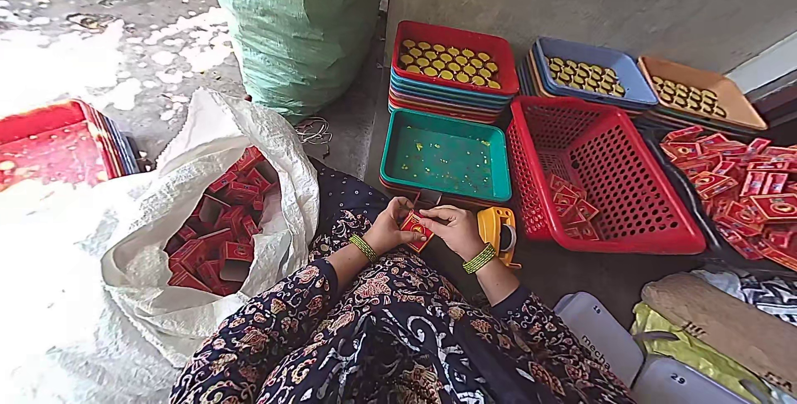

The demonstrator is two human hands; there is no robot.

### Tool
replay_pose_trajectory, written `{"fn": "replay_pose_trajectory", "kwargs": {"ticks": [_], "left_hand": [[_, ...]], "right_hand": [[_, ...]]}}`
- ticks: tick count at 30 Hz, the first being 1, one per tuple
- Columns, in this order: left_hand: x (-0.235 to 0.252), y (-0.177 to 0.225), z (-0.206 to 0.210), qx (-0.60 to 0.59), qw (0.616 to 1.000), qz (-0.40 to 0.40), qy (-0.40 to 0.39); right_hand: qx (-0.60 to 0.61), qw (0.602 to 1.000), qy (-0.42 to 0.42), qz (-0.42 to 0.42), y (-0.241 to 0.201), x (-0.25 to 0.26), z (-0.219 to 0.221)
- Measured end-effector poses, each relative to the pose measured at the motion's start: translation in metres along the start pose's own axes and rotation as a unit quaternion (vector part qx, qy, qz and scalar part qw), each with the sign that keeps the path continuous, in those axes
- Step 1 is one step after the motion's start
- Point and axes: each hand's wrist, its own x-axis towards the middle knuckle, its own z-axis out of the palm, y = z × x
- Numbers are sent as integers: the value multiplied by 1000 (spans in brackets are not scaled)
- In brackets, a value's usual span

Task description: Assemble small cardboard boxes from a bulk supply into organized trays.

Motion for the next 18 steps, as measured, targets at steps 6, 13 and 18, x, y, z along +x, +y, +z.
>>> {"fn": "replay_pose_trajectory", "kwargs": {"ticks": [6,13,18], "left_hand": [[-2,5,1,-20,999,2,-30],[-3,-1,-2,11,999,9,-41],[-1,0,-2,9,1000,-5,15]], "right_hand": [[49,999,-15,9,2,3,-13],[-39,991,-90,-95,-2,1,-15],[-140,984,9,-114,2,-19,7]]}}
